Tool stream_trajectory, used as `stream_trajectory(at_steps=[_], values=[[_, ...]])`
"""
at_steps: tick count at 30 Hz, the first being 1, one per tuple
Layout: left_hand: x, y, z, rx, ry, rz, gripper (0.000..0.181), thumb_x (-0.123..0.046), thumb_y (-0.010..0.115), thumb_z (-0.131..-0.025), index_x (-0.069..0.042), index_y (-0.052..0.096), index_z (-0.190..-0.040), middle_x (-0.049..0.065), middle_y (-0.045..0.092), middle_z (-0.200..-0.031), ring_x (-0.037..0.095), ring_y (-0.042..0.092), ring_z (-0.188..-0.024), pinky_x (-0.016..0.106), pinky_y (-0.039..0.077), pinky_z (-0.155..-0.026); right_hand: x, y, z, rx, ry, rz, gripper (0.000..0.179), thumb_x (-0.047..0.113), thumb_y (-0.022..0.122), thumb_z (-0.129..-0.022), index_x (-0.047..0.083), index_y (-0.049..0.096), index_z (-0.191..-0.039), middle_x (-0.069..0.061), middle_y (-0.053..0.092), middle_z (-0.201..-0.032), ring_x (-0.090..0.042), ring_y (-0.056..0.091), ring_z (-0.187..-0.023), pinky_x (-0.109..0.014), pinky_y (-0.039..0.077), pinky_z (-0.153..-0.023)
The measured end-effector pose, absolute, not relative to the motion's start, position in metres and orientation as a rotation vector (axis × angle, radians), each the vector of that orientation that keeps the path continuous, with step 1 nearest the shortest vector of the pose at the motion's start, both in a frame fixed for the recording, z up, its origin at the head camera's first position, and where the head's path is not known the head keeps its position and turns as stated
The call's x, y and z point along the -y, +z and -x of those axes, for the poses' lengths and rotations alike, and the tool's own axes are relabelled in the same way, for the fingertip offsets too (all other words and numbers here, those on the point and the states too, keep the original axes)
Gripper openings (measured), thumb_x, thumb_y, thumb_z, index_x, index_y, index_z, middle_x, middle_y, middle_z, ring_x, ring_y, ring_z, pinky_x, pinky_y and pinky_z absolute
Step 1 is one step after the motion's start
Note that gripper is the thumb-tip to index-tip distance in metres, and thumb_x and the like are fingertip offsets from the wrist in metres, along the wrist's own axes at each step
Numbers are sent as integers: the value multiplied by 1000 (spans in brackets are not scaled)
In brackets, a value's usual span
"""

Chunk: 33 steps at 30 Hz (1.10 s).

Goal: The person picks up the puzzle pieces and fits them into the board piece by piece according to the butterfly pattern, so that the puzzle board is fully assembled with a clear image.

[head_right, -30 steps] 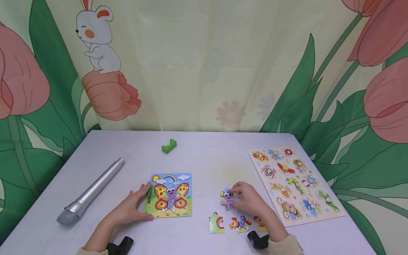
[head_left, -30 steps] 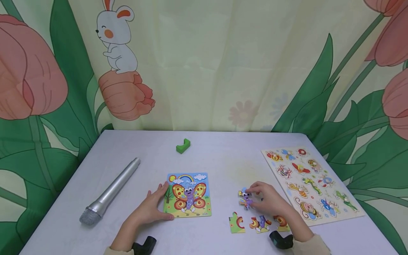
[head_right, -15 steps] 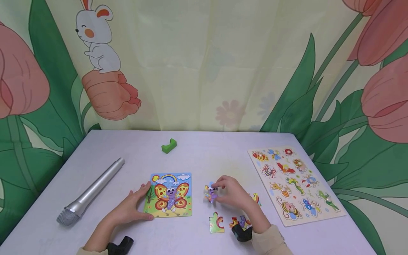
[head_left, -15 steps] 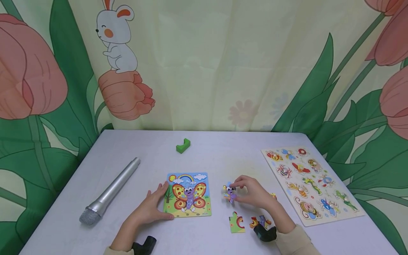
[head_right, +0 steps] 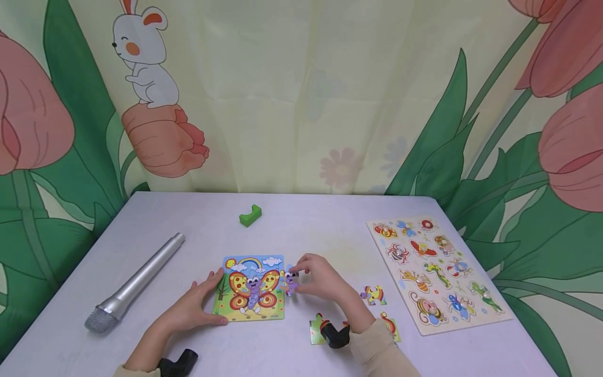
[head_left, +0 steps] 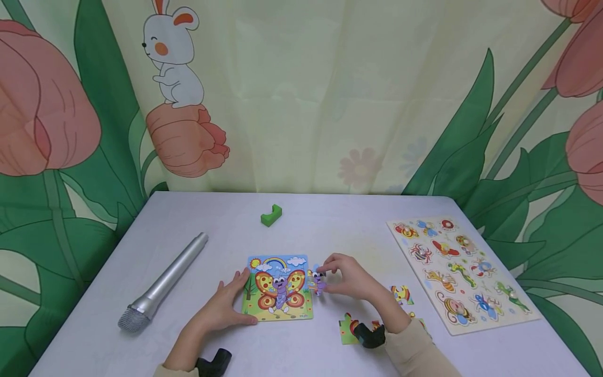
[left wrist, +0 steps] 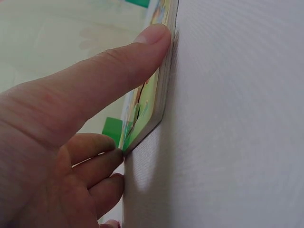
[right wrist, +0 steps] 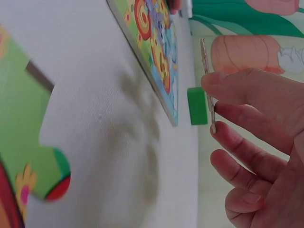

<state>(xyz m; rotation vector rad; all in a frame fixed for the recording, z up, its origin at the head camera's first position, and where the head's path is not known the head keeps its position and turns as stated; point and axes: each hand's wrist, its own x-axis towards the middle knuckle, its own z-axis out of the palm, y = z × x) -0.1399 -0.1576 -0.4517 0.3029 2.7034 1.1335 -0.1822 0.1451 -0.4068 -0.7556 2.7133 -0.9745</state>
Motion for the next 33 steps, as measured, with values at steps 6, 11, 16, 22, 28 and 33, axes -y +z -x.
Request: stream_trajectory(at_steps=[6,11,16,22,28,33], values=[[158,-451,140,-2702,1136,-311,110,-33,86,-55,1,28,-141,17,26,-147,34,15,-136,54,1,-109,-128,-408,186,-2675,-981,804,33,12,77,-72,8,70,-104,1,56,-95,-21,50,-85,-31,45,-69],[158,-451,140,-2702,1133,-308,109,-32,86,-55,0,28,-142,16,26,-147,34,15,-136,54,1,-109,-113,-409,189,-2634,-983,839,33,12,76,-73,6,70,-104,-1,57,-95,-22,51,-84,-28,44,-67],[159,-451,140,-2705,1129,-313,109,-33,86,-55,1,28,-141,17,25,-146,35,16,-136,54,1,-109,-98,-410,192,-2623,-938,847,32,14,77,-73,6,70,-103,-2,58,-94,-22,51,-84,-24,44,-68],[160,-451,140,-2696,1128,-322,110,-33,86,-56,1,27,-142,17,24,-147,34,15,-136,54,0,-109,-81,-413,196,-2616,-883,863,30,15,77,-73,6,71,-100,-2,58,-92,-19,51,-85,-24,44,-71],[160,-451,140,-2683,1141,-341,110,-33,86,-56,1,27,-142,18,24,-147,35,15,-136,55,0,-109,-70,-418,199,-2616,-820,788,29,18,77,-74,9,71,-101,3,55,-92,-13,49,-86,-21,45,-74],[160,-453,141,-2681,1142,-325,109,-33,86,-57,-1,27,-142,16,24,-147,33,14,-136,53,0,-109,-63,-419,201,-2626,-766,759,32,19,77,-74,10,71,-103,3,55,-94,-11,48,-86,-21,46,-74]])
